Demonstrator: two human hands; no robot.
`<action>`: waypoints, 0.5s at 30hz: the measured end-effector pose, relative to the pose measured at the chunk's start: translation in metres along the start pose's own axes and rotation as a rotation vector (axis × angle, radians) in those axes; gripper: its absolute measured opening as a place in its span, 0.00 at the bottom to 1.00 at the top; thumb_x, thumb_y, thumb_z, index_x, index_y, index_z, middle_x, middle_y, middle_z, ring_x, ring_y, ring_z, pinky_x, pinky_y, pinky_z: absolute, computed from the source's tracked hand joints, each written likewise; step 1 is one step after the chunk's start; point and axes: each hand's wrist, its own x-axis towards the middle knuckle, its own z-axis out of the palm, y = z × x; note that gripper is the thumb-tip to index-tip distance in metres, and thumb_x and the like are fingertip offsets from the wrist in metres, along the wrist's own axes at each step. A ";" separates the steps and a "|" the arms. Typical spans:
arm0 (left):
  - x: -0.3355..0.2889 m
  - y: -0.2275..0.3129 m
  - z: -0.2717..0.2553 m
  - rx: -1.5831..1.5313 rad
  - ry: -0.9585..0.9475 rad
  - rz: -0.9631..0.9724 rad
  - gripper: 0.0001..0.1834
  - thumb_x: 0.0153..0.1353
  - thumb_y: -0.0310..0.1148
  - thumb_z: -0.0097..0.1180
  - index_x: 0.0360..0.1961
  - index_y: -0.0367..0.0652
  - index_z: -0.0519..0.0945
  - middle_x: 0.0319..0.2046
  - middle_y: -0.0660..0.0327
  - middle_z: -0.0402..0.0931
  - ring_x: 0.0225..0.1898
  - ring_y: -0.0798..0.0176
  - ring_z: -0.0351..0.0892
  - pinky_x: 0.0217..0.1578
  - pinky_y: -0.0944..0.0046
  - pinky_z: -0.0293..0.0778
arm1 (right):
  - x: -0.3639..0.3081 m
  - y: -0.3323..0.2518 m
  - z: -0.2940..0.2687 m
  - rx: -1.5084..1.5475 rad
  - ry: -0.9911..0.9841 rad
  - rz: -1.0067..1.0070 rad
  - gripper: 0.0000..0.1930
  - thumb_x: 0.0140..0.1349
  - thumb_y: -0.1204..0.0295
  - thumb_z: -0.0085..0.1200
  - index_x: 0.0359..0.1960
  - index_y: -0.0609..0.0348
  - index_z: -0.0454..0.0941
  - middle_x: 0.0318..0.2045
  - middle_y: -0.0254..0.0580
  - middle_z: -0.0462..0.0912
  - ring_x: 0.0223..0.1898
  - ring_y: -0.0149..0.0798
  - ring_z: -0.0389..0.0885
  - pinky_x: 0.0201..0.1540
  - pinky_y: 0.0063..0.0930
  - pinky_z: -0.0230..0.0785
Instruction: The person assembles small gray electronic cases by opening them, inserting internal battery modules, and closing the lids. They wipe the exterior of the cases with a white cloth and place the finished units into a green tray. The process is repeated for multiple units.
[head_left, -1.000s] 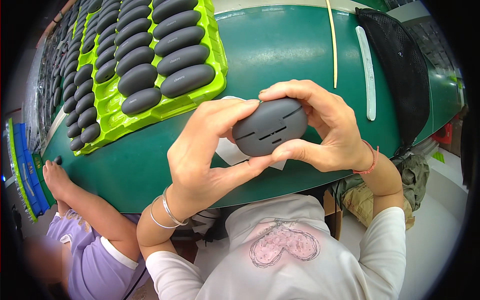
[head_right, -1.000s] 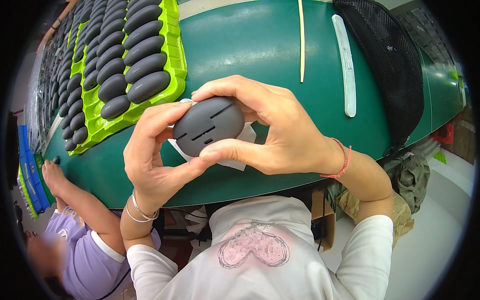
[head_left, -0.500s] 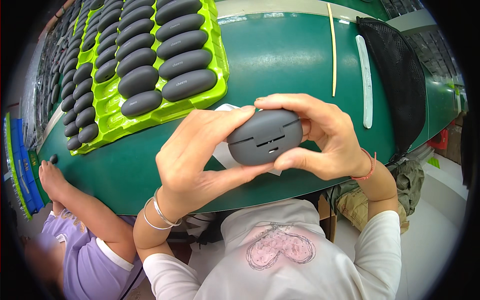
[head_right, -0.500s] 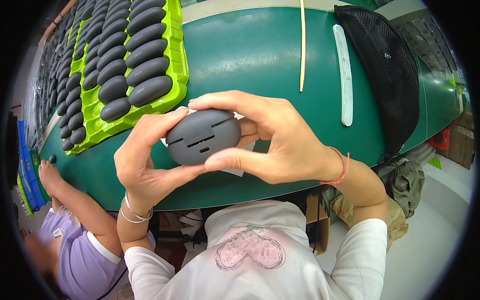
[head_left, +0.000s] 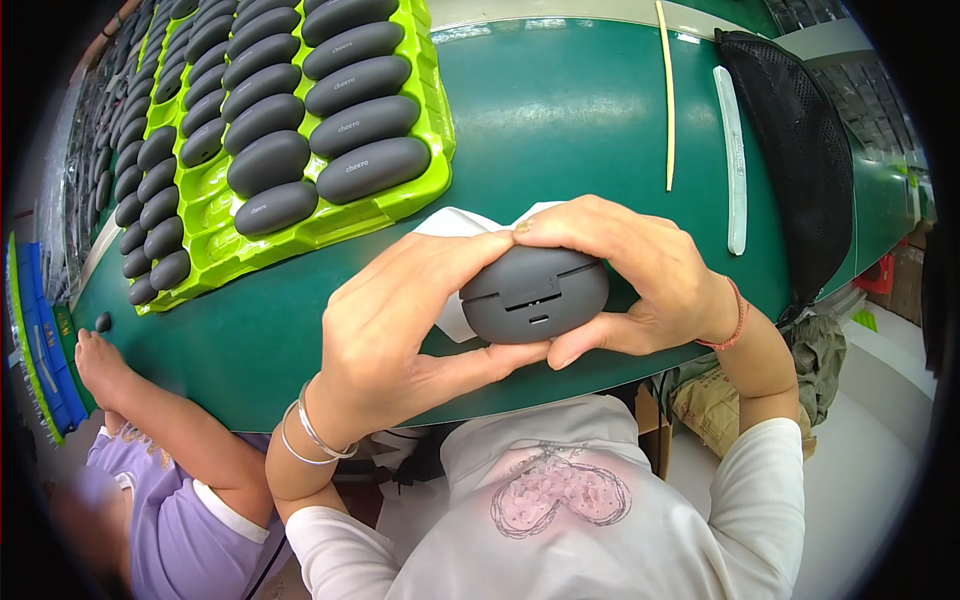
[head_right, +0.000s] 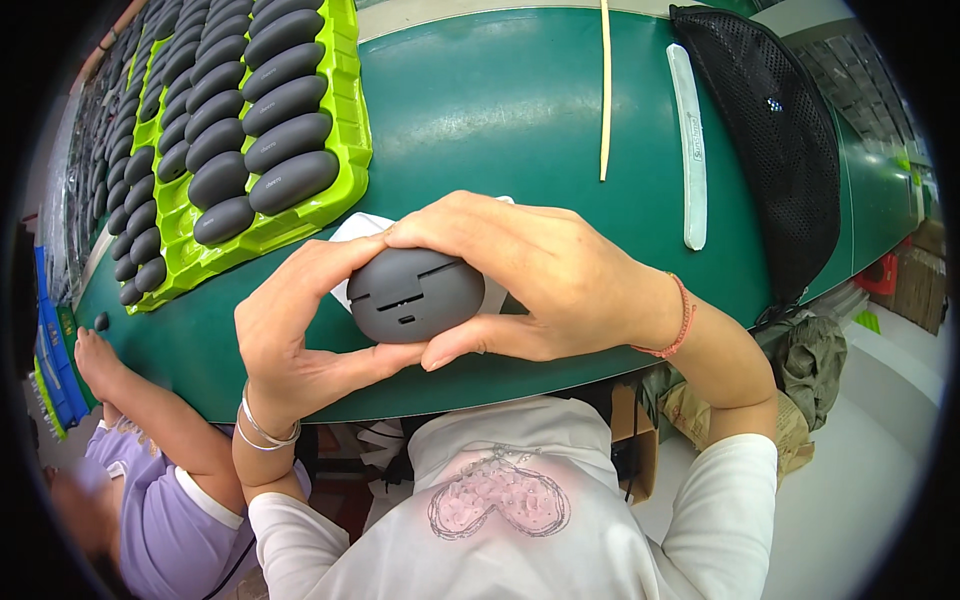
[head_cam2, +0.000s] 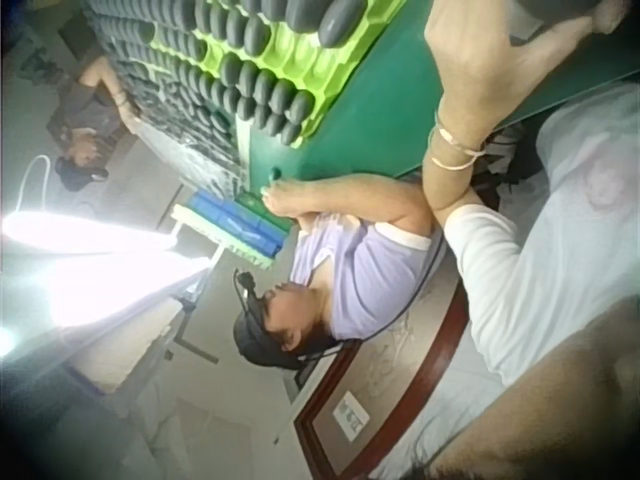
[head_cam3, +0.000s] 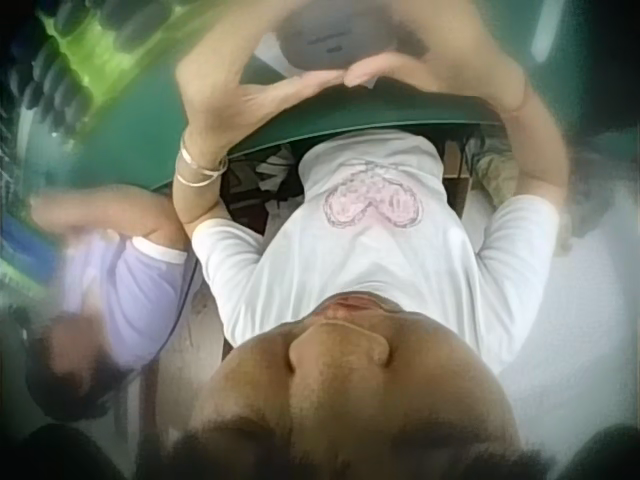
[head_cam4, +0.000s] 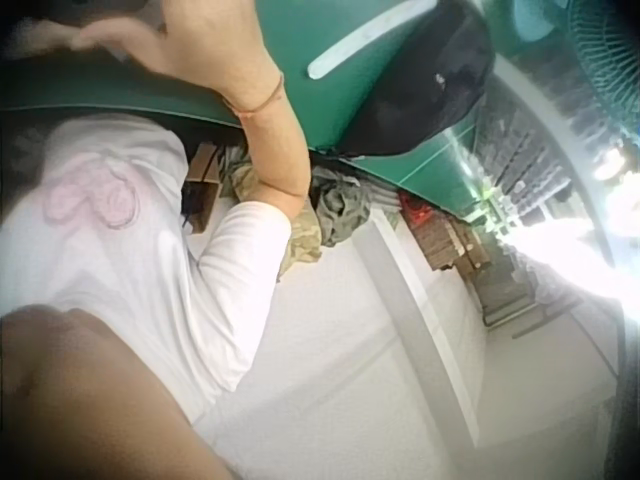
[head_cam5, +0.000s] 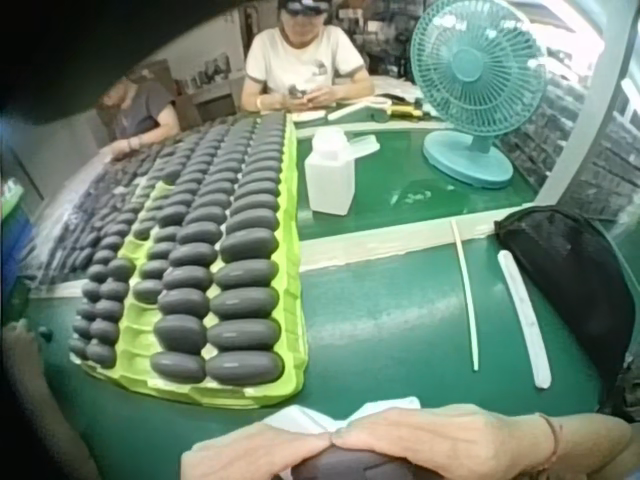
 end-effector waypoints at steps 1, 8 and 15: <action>0.000 0.001 -0.001 -0.025 -0.021 -0.023 0.30 0.37 0.32 0.76 0.43 0.33 0.79 0.35 0.54 0.81 0.33 0.53 0.81 0.34 0.62 0.77 | -0.001 0.000 0.001 0.010 -0.007 -0.002 0.33 0.48 0.60 0.69 0.53 0.65 0.71 0.44 0.50 0.79 0.43 0.49 0.80 0.45 0.33 0.75; 0.002 0.002 0.001 0.007 0.029 0.011 0.27 0.37 0.29 0.75 0.42 0.34 0.79 0.34 0.54 0.81 0.32 0.53 0.81 0.33 0.63 0.77 | -0.001 0.003 0.005 0.005 0.011 -0.035 0.32 0.50 0.60 0.67 0.54 0.66 0.70 0.45 0.50 0.78 0.43 0.50 0.80 0.45 0.34 0.75; 0.000 0.003 0.008 0.008 0.039 -0.056 0.28 0.39 0.28 0.74 0.44 0.33 0.78 0.36 0.53 0.80 0.35 0.52 0.81 0.36 0.61 0.78 | 0.000 0.005 0.002 -0.050 0.026 -0.047 0.32 0.51 0.60 0.67 0.54 0.67 0.70 0.45 0.51 0.78 0.42 0.50 0.80 0.45 0.34 0.75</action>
